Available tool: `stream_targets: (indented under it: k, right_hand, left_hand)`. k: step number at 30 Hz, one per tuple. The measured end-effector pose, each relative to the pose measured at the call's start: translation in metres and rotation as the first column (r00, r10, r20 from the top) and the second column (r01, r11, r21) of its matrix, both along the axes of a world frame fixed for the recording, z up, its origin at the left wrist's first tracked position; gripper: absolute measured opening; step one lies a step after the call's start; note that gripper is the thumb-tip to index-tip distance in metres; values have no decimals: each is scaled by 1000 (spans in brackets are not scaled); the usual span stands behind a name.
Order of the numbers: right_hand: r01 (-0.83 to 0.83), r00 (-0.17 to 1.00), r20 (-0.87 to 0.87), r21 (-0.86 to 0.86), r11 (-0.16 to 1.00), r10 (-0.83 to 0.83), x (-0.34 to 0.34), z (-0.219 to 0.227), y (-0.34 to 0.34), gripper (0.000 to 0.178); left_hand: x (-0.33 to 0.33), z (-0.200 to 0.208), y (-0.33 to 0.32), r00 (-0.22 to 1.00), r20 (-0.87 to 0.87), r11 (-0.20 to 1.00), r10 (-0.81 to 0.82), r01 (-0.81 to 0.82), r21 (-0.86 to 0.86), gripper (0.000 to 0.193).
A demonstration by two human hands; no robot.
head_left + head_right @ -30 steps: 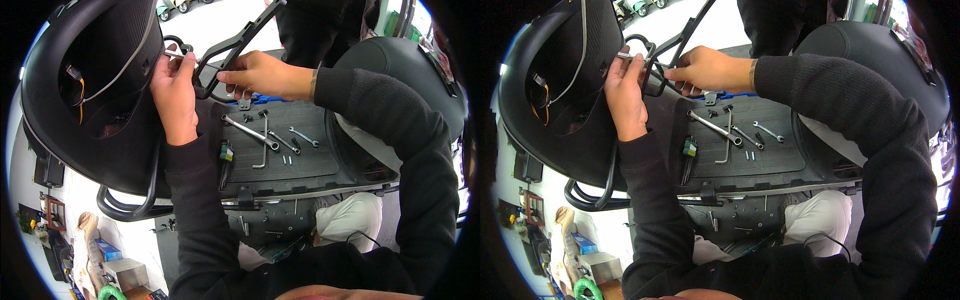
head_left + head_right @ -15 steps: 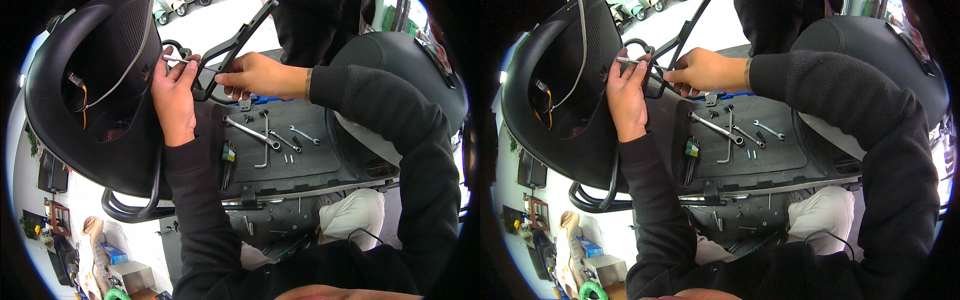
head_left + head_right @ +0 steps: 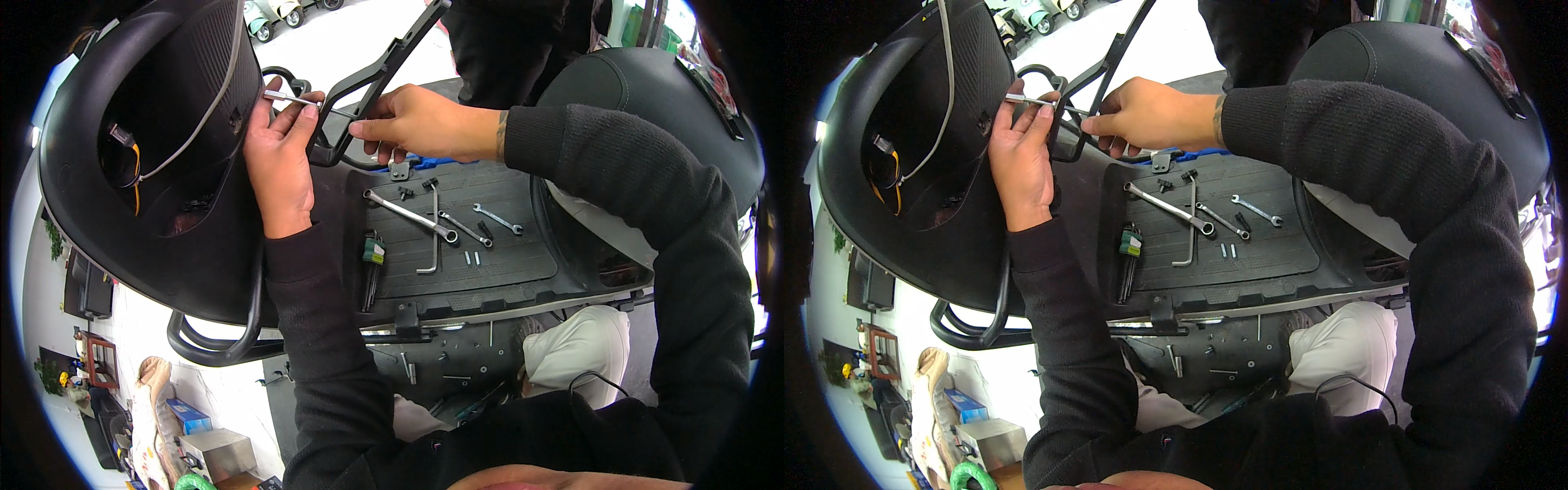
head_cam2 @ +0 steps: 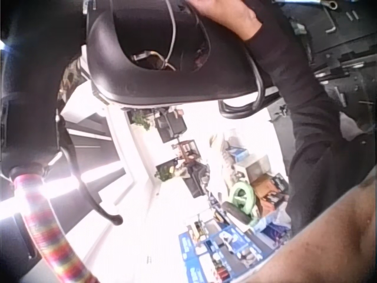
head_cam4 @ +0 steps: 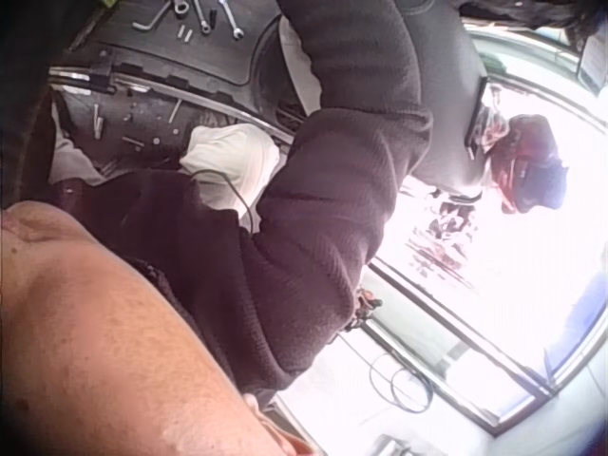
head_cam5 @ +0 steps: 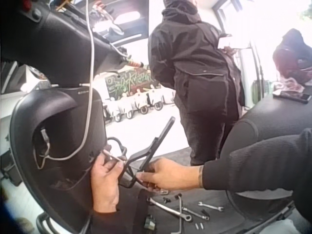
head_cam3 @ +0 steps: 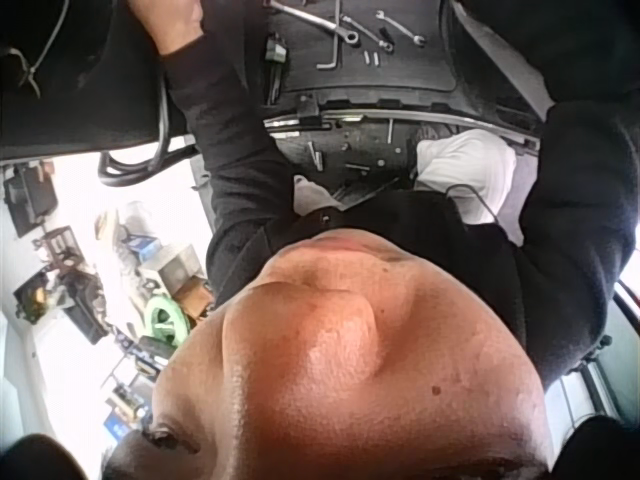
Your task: The person attaches a black metal bracket to the rear of a scooter using bolts, nuts, and washers. They repeatedly align the bracket, insert fasteners, and tighten them with a wrench and an impact driver. The person also picks up and places small hardware pieces on the scooter seat and floor during the process.
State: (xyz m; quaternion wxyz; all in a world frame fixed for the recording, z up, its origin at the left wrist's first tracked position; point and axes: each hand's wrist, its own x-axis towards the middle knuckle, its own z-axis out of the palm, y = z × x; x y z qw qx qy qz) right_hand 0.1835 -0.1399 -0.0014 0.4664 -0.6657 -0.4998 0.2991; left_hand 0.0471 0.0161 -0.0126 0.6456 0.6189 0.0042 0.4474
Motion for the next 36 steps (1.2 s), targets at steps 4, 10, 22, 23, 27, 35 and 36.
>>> stream_targets:
  k: [4, 10, 22, 23, 27, 35, 36]
  right_hand:
    - [14, 1000, 21, -8, 1000, -14, -1, 1, 0, 47]
    - [0, 1000, -11, -12, 1000, 0, 0, 2, -1, 48]
    - [3, 1000, 1, -6, 1000, -3, -1, 3, -2, 47]
    - [9, 1000, 7, -13, 1000, -9, -1, 2, -2, 46]
    - [18, 1000, 16, -10, 1000, -18, 0, 0, 1, 46]
    - [25, 999, 34, -26, 999, -24, 1, -2, 1, 42]
    - [20, 1000, 25, -21, 1000, -19, 2, -2, 1, 43]
  left_hand:
    - [2, -2, 2, 1000, -3, 999, 14, -14, -43, 42]
    - [5, -1, -4, 988, -59, 990, 143, -144, -9, 34]
    - [5, 2, -1, 995, 100, 977, 28, -6, -214, 32]
    - [6, 2, 0, 991, 132, 961, 22, 16, -276, 32]
    - [11, 3, -1, 989, 88, 946, 119, -87, -311, 33]
    - [13, 6, 7, 980, 199, 963, 9, 45, -265, 27]
    - [15, 6, 7, 977, 212, 956, 38, 26, -292, 28]
